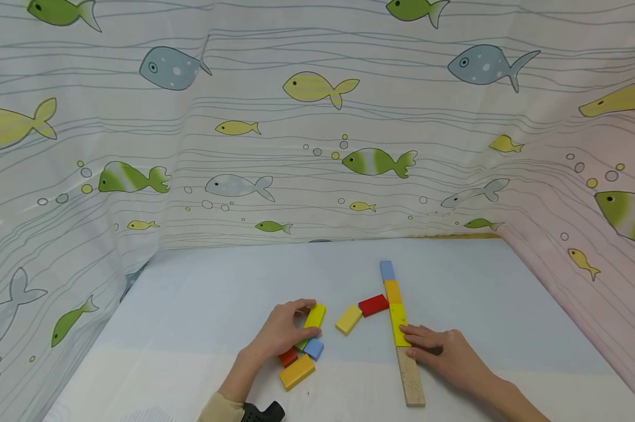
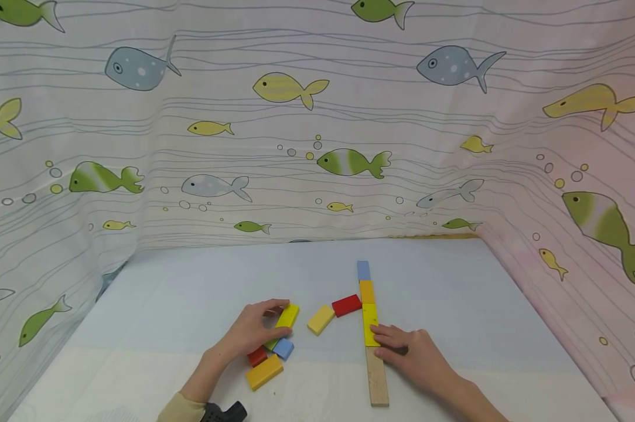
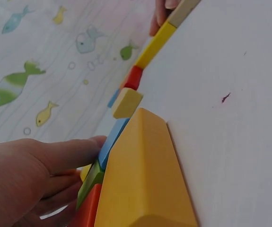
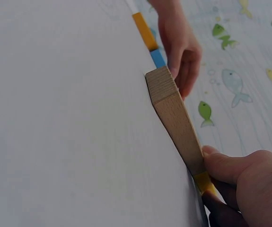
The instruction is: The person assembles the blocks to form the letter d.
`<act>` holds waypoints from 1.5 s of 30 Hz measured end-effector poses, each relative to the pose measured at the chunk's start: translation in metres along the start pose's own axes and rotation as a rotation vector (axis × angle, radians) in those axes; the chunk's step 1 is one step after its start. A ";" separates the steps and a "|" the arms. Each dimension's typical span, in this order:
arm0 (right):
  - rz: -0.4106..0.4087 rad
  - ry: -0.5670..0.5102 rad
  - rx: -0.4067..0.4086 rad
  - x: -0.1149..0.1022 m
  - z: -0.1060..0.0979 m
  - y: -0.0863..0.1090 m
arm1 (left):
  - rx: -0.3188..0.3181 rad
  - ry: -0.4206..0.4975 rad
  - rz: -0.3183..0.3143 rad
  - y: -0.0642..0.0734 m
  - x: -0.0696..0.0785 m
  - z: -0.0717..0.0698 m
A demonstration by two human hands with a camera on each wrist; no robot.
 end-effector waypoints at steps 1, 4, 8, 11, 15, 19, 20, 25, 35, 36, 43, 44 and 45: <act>0.001 0.000 -0.001 0.000 0.000 0.000 | 0.000 0.002 -0.002 0.000 -0.001 0.000; 0.000 0.001 0.000 -0.001 -0.001 0.000 | 0.000 0.008 -0.006 -0.001 -0.002 0.001; -0.011 0.003 0.002 -0.002 -0.001 0.001 | 0.005 0.021 -0.014 -0.001 -0.003 0.001; -0.019 0.002 0.003 -0.002 -0.001 0.001 | 0.015 0.035 -0.023 -0.002 -0.005 0.001; -0.024 0.003 0.002 -0.003 -0.001 0.001 | 0.028 0.049 -0.030 -0.002 -0.006 0.000; -0.014 0.004 -0.001 -0.003 -0.001 0.001 | 0.034 0.055 -0.032 -0.002 -0.007 0.000; -0.010 0.005 -0.002 -0.002 -0.001 0.001 | 0.034 0.057 -0.032 -0.002 -0.007 0.000; -0.001 0.008 -0.010 -0.001 -0.001 0.000 | 0.035 0.064 -0.037 -0.002 -0.007 0.000; 0.023 -0.014 -0.021 -0.001 0.000 -0.002 | 0.024 0.075 -0.046 0.002 0.006 0.001; 0.021 -0.014 -0.021 -0.001 0.000 -0.002 | 0.018 0.080 -0.043 0.003 0.008 0.002; 0.006 -0.005 -0.025 -0.001 0.001 -0.001 | 0.019 0.049 -0.023 0.013 0.021 0.012; 0.006 -0.008 -0.025 0.000 0.002 -0.001 | 0.022 0.041 -0.024 0.014 0.022 0.014; 0.005 -0.012 -0.024 0.000 0.002 -0.001 | 0.025 0.036 -0.024 0.016 0.024 0.015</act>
Point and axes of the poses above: each hand's wrist, its own y-axis away from the middle knuckle, its own z-axis out of the palm, x = y × z, the point moved 9 cm from there along -y, towards the middle knuckle, and after that the axes turned 13 degrees about -x, right-handed, at the moved point
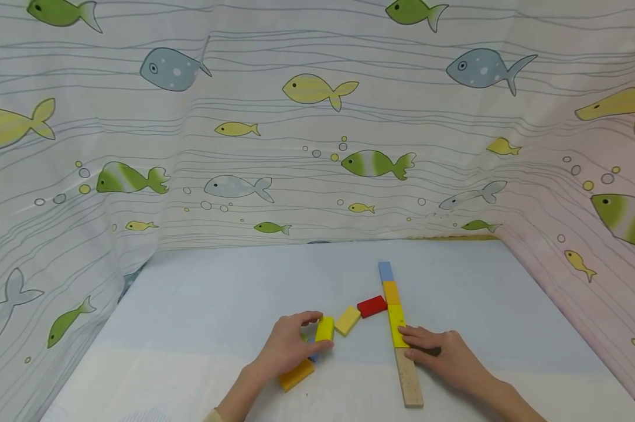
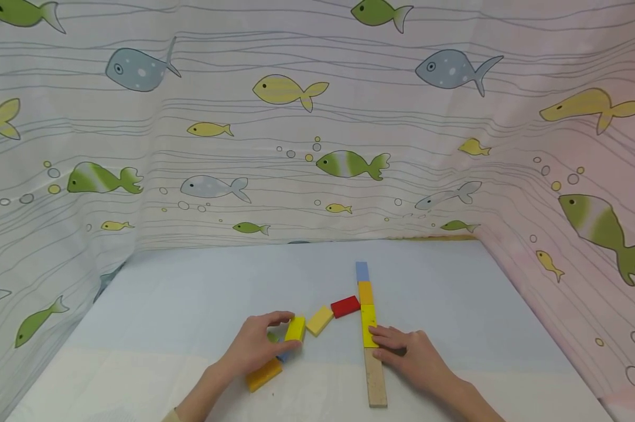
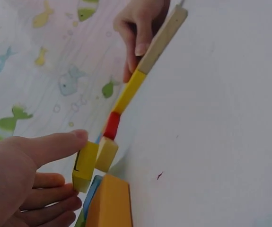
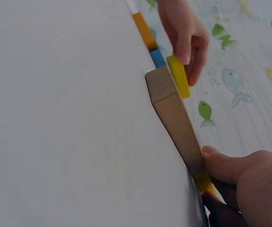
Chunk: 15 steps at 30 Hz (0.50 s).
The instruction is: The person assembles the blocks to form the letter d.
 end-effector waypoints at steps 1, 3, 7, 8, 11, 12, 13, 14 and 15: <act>-0.001 -0.003 0.000 0.000 0.000 0.000 | 0.003 -0.005 -0.005 0.002 0.001 0.001; -0.003 -0.003 0.001 0.000 0.000 0.000 | 0.003 -0.007 -0.009 0.005 0.004 0.004; -0.004 0.002 0.003 -0.001 0.000 0.000 | 0.005 -0.031 -0.013 0.011 0.011 0.008; -0.005 0.004 0.003 -0.001 0.000 0.000 | 0.004 -0.041 -0.008 0.012 0.013 0.009; -0.006 0.007 0.004 -0.002 0.000 0.000 | 0.004 -0.081 0.007 0.014 0.017 0.013; -0.006 0.009 0.005 -0.002 0.000 0.000 | 0.002 -0.088 0.014 0.014 0.019 0.014; -0.006 0.010 0.005 -0.002 0.000 0.000 | 0.002 -0.097 0.019 0.014 0.020 0.016; -0.007 0.011 0.005 -0.002 0.000 0.000 | 0.000 -0.106 0.024 0.014 0.021 0.017; -0.007 0.013 0.006 -0.002 0.000 0.000 | -0.002 -0.112 0.026 0.014 0.022 0.018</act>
Point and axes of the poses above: each hand's wrist, its own y-axis away from the middle knuckle, its own z-axis out of the palm, x = y × z, the point moved 9 cm from there along -y, towards the middle knuckle, and after that the axes turned 13 degrees about -x, right-handed, at the moved point
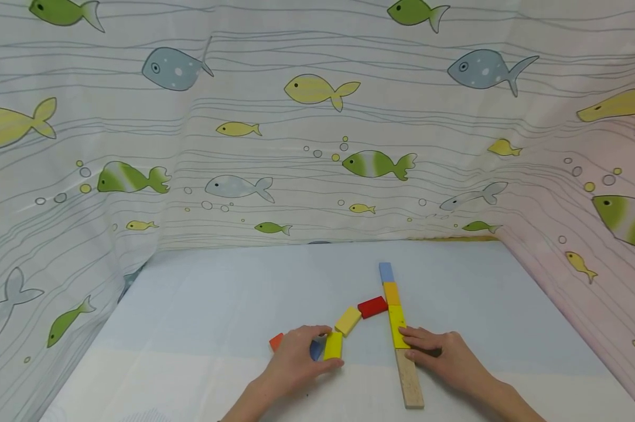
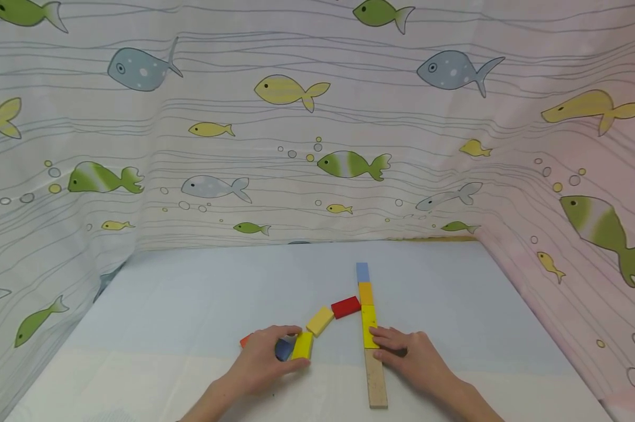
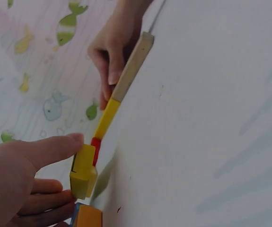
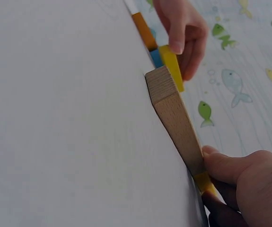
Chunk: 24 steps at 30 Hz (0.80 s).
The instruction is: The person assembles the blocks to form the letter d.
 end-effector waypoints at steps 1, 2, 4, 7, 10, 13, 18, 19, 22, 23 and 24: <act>-0.001 0.000 0.000 0.000 0.000 0.000 | -0.002 -0.003 0.000 0.000 0.001 0.001; -0.002 -0.001 -0.001 0.000 0.000 0.000 | -0.007 -0.004 -0.004 0.000 0.001 0.002; -0.005 -0.002 -0.002 -0.001 0.000 0.000 | -0.015 -0.009 -0.011 0.000 0.001 0.005; -0.006 0.000 -0.002 -0.001 0.000 0.001 | -0.015 -0.026 -0.013 -0.001 0.001 0.007; -0.002 0.004 0.000 0.000 0.000 0.001 | -0.001 -0.046 -0.008 -0.002 0.001 0.009; 0.000 0.004 0.001 0.000 0.000 0.000 | 0.017 -0.057 -0.001 -0.003 0.001 0.010; 0.020 -0.001 -0.002 0.002 0.000 0.000 | 0.063 -0.067 0.024 -0.004 0.001 0.011; 0.025 -0.002 -0.002 0.002 0.000 0.000 | 0.071 -0.068 0.027 -0.004 0.001 0.011; 0.034 -0.006 0.002 0.002 0.000 -0.001 | 0.077 -0.069 0.025 -0.004 0.000 0.012; 0.038 -0.005 0.004 0.002 0.000 -0.001 | 0.069 -0.062 0.020 -0.004 0.000 0.012; 0.040 -0.007 0.004 0.002 0.000 -0.001 | 0.058 -0.056 0.018 -0.004 -0.001 0.013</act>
Point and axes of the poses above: each hand's wrist, its own y-axis away from the middle knuckle, its own z-axis out of the palm, x = y × z, the point moved 9 cm from there along -y, towards the middle knuckle, and after that the axes turned 13 degrees about -x, right-handed, at the moved point
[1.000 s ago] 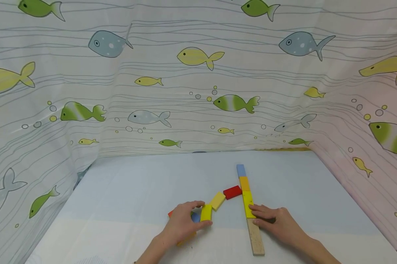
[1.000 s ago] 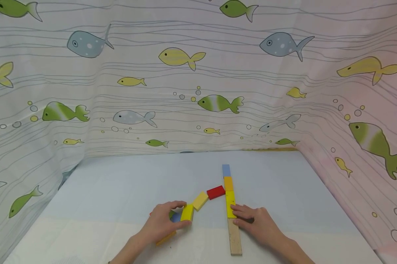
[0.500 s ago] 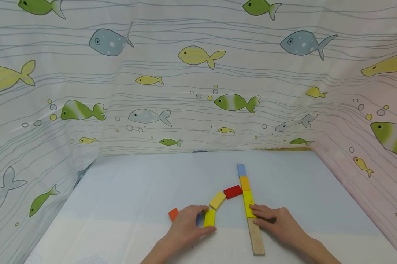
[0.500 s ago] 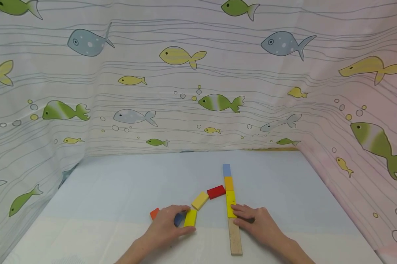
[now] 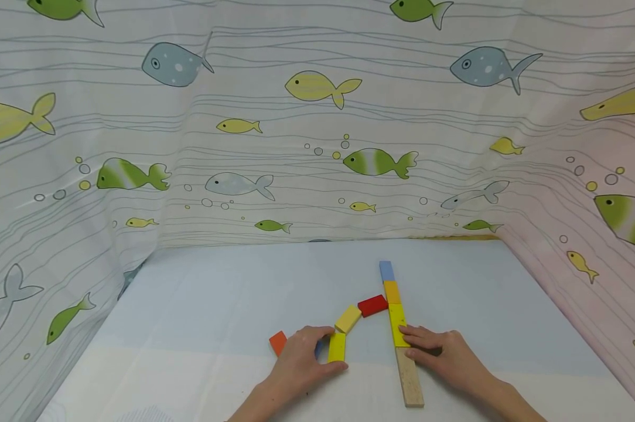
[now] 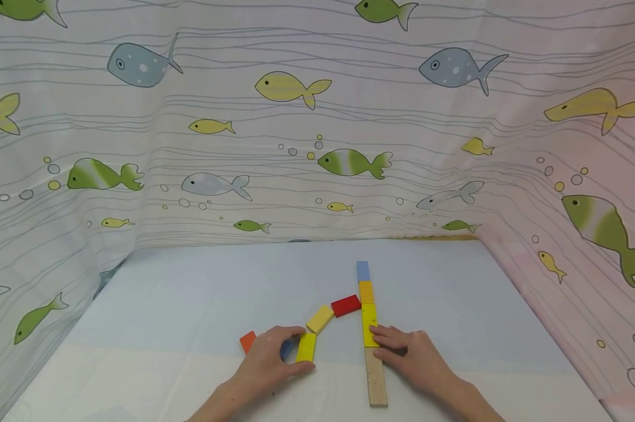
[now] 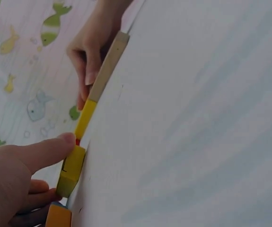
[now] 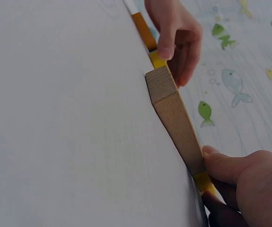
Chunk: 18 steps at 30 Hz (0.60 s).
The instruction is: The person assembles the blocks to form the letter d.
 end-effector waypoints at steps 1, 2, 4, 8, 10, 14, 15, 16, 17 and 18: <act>0.001 -0.001 0.000 0.000 0.000 0.000 | -0.016 0.008 -0.002 0.000 -0.001 0.000; 0.001 -0.002 0.000 0.000 0.000 0.000 | -0.037 0.019 -0.008 0.000 -0.002 0.000; 0.000 -0.003 0.003 0.000 0.000 0.000 | -0.082 0.047 -0.010 0.001 -0.004 0.000; -0.014 -0.006 0.005 0.000 0.000 0.001 | -0.157 0.098 0.011 0.003 -0.010 -0.003; -0.016 -0.002 0.004 0.000 0.000 0.001 | -0.184 0.119 0.032 0.003 -0.011 -0.005; -0.012 0.004 -0.002 0.000 0.001 0.001 | -0.225 0.146 0.034 0.003 -0.014 -0.006; -0.010 0.005 -0.003 0.000 0.001 0.001 | -0.230 0.151 0.034 0.003 -0.014 -0.007; -0.011 0.007 -0.002 0.000 0.001 0.001 | -0.232 0.153 0.033 0.003 -0.015 -0.007; -0.012 0.009 -0.002 0.000 0.001 0.001 | -0.230 0.153 0.034 0.003 -0.015 -0.007; -0.010 0.011 -0.003 0.000 0.001 0.001 | -0.228 0.152 0.037 0.003 -0.014 -0.007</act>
Point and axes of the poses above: each hand's wrist, its own y-axis away from the middle knuckle, its own z-axis out of the palm, x = y × z, the point moved 9 cm from there along -y, towards the middle knuckle, and after that the axes turned 13 degrees about -x, right-handed, at the moved point
